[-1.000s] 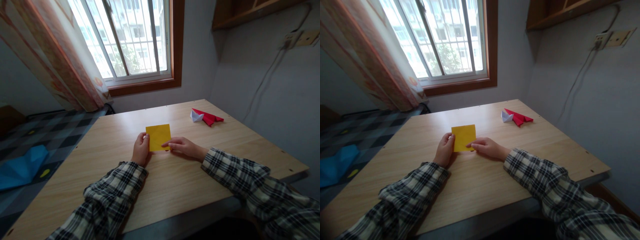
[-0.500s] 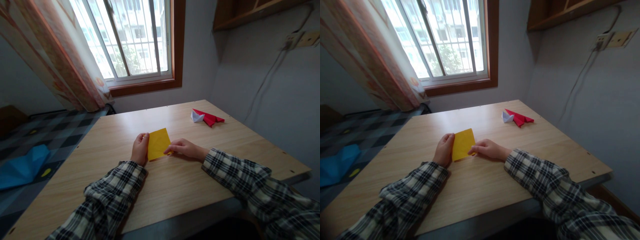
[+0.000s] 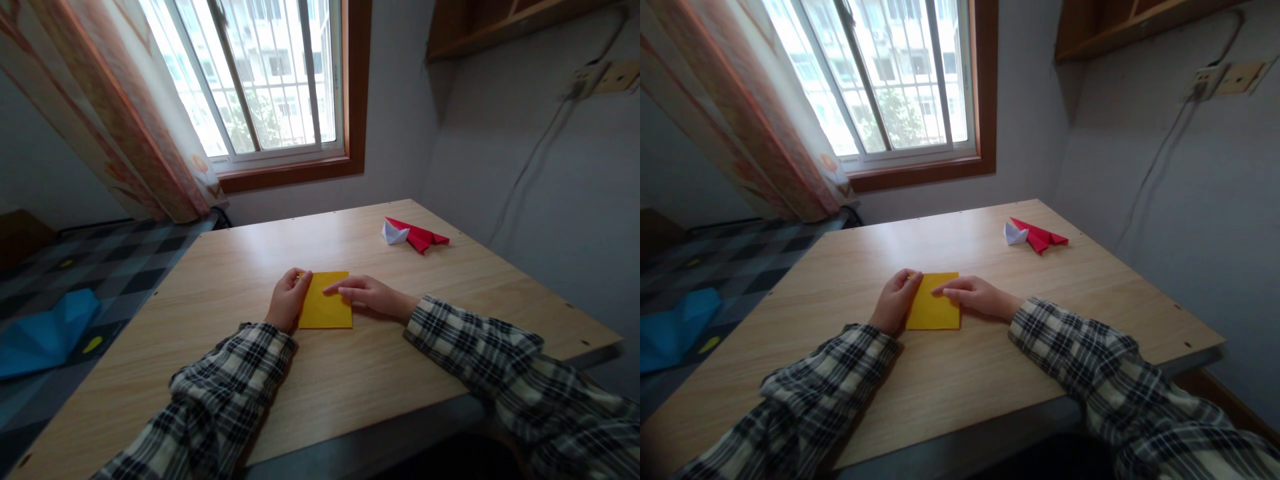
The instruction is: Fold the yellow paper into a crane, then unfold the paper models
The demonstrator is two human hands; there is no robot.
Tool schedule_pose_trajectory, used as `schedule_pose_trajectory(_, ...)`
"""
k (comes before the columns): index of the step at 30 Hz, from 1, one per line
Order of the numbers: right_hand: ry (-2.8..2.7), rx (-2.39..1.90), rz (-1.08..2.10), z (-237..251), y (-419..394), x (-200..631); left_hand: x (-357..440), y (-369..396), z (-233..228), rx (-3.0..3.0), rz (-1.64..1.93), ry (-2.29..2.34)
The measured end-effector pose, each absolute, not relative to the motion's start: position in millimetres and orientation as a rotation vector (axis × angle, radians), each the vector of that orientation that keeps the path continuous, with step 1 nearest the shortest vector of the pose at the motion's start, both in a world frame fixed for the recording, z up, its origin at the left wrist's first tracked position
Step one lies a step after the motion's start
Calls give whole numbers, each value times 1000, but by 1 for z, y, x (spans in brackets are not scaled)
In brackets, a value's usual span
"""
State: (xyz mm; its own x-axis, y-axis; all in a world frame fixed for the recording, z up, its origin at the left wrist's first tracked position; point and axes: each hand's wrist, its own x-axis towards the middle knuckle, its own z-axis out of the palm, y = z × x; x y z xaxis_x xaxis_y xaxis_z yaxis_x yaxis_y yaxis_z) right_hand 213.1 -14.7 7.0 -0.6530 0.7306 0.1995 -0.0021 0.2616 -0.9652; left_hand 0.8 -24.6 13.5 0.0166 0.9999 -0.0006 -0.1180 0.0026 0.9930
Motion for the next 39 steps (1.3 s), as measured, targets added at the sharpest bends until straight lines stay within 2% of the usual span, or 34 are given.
schedule_pose_trajectory(5,-1821,-684,1448,4,-13,213,2,-27,14,1170,1197,1081)
schedule_pose_trajectory(19,-1801,-702,1366,5,-12,212,-2,-19,7,1191,1340,1185)
schedule_pose_trajectory(29,-1813,-708,1367,-3,-10,213,-1,-18,7,1026,1398,1058)
schedule_pose_trajectory(39,-1741,-764,1142,-5,-3,215,-2,-16,5,1131,1311,1025)
